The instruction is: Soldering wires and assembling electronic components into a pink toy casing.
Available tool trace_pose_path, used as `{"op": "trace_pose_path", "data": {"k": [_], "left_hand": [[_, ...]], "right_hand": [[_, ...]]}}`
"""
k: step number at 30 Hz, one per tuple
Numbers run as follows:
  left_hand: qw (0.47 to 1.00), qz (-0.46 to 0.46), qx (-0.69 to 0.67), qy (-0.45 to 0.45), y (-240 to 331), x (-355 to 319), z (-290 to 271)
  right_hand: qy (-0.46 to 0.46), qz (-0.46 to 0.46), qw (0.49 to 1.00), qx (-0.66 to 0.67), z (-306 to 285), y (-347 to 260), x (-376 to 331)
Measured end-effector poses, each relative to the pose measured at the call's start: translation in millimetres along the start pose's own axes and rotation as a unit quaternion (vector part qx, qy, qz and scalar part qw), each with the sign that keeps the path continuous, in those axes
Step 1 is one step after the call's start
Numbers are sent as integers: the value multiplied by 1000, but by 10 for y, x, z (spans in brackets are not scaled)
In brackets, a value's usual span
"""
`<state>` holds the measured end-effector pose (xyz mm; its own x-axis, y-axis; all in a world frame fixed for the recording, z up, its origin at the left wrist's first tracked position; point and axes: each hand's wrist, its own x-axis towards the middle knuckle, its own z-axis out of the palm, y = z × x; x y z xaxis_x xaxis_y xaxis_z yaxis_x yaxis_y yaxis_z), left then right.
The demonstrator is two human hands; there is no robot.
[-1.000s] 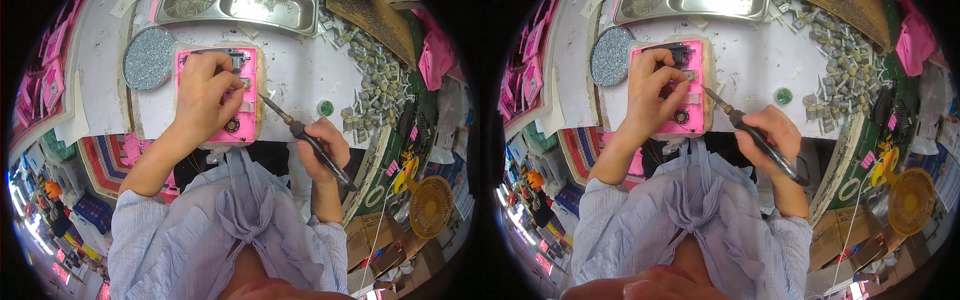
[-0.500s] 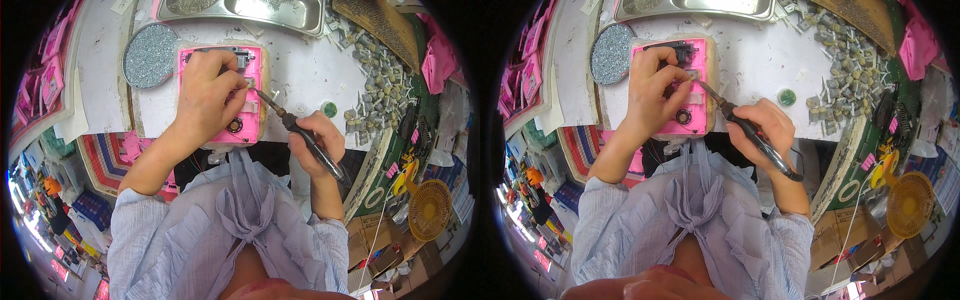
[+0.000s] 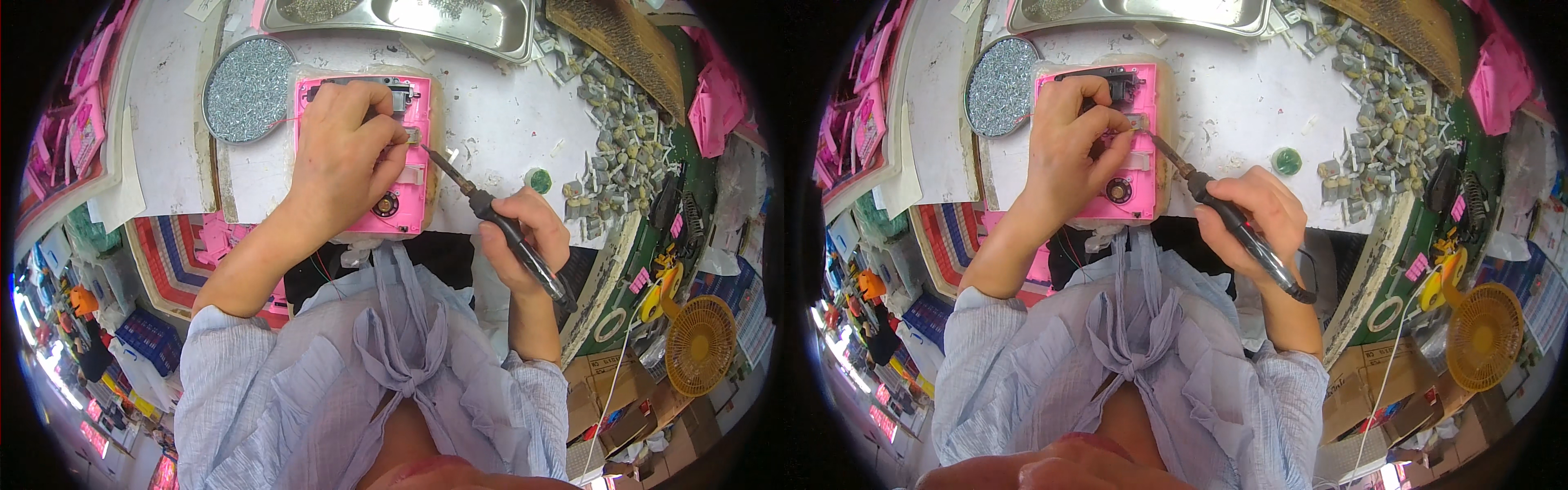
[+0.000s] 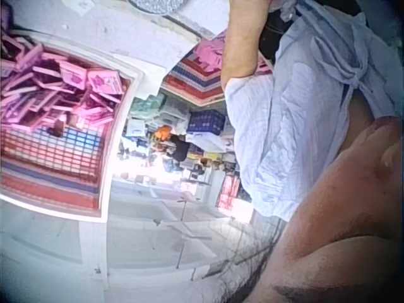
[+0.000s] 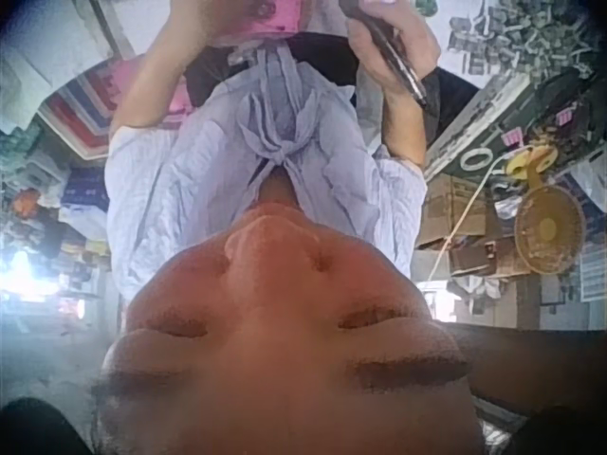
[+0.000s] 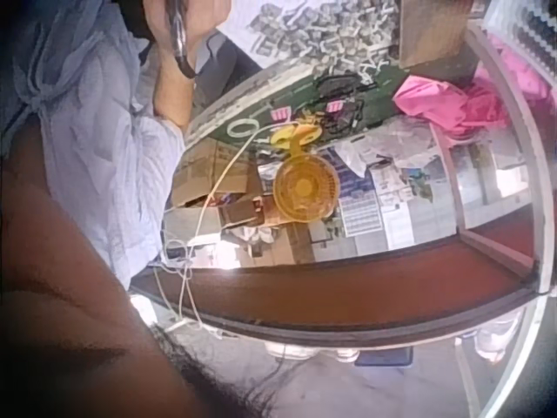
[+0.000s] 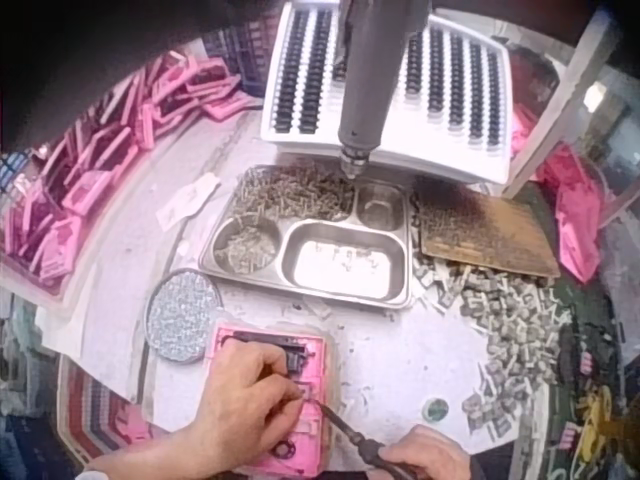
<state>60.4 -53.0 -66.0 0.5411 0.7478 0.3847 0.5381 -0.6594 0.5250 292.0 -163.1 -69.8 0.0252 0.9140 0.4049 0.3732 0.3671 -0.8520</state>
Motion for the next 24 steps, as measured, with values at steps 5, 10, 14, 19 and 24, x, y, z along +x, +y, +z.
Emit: {"op": "trace_pose_path", "data": {"k": [5, 10, 14, 19, 24], "left_hand": [[1000, 10, 4, 12, 8, 24, 13], [1000, 13, 9, 10, 10, 15, -2], [1000, 12, 10, 8, 1, 15, 2], [1000, -1, 9, -5, 24, 9, -41], [1000, -7, 5, -12, 30, 14, -48]], "right_hand": [[17, 6, 1000, 18, -58, -12, 24], [20, -8, 1000, 14, -106, 9, 42], [22, -24, 999, 9, -137, 10, 81], [24, -21, 999, 7, -164, 24, 80], [17, -6, 1000, 1, -167, 13, 85]]}}
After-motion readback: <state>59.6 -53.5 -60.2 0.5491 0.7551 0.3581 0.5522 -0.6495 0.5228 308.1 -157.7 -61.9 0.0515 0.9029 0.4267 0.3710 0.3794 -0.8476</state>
